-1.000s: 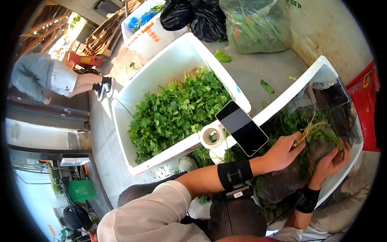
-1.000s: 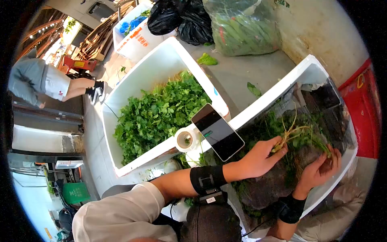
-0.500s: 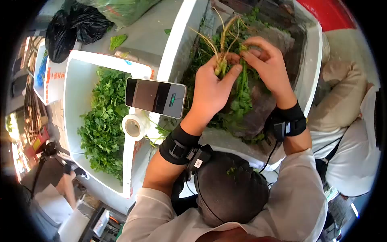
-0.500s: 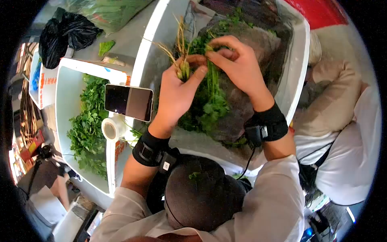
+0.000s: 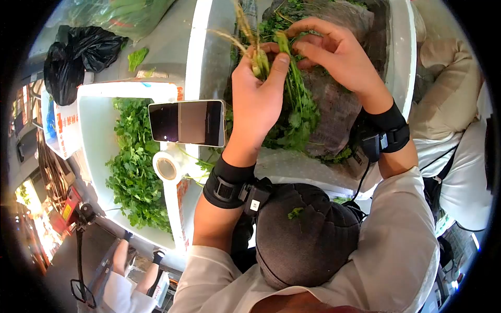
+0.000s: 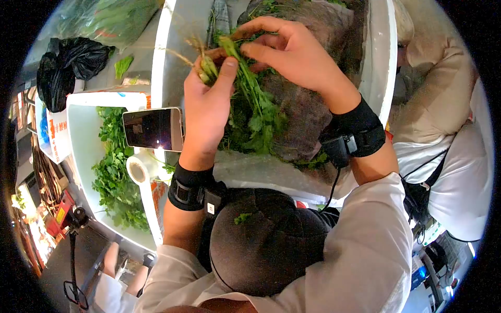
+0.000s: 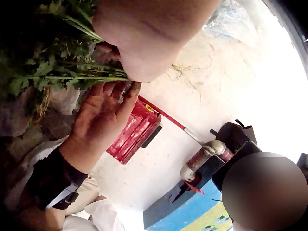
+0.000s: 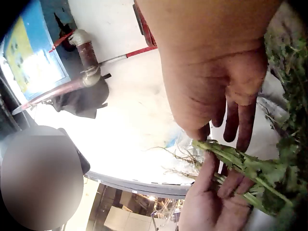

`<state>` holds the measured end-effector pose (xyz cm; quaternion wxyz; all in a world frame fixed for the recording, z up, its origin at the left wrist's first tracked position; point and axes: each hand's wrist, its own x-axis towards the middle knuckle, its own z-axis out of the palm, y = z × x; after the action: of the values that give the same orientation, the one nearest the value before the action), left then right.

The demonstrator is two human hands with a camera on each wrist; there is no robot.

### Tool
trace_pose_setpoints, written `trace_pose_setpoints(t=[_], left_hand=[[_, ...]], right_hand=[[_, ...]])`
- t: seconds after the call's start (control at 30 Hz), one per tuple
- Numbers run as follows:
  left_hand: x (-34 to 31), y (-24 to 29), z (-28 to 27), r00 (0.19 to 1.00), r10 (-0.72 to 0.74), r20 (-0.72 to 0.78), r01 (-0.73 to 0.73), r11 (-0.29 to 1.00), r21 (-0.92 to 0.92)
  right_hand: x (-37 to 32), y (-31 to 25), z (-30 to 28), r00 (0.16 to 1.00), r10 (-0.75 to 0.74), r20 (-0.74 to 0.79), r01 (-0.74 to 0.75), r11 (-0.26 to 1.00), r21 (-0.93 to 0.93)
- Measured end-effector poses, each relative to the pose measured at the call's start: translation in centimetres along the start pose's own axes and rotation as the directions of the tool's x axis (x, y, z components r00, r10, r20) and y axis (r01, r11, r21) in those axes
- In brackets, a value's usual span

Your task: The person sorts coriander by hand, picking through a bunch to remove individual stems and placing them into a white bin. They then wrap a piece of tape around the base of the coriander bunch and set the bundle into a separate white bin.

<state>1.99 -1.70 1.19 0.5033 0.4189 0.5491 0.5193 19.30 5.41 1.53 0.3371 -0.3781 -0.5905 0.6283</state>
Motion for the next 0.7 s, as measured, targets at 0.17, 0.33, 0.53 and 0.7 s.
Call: trace_pose_setpoints(t=[0.17, 0.33, 0.53, 0.7], left_hand=[[-0.1, -0.2, -0.2, 0.997, -0.042, -0.057, 0.032, 0.985, -0.169], [0.0, -0.7, -0.3, 0.997, -0.03, -0.066, 0.019, 0.987, -0.158], [-0.2, -0.7, -0.3, 1.0, -0.025, -0.001, 0.024, 0.975, -0.221], [-0.2, -0.6, -0.2, 0.999, -0.042, 0.019, 0.046, 0.959, -0.28]], right_hand=[[-0.3, 0.2, -0.2, 0.978, -0.152, 0.146, 0.172, 0.976, -0.134], [-0.3, 0.4, -0.3, 0.976, -0.166, 0.14, 0.182, 0.977, -0.11], [-0.5, -0.4, -0.7, 0.964, -0.233, 0.132, 0.262, 0.923, -0.283], [-0.9, -1.2, -0.2, 0.894, -0.429, 0.132, 0.424, 0.711, -0.561]])
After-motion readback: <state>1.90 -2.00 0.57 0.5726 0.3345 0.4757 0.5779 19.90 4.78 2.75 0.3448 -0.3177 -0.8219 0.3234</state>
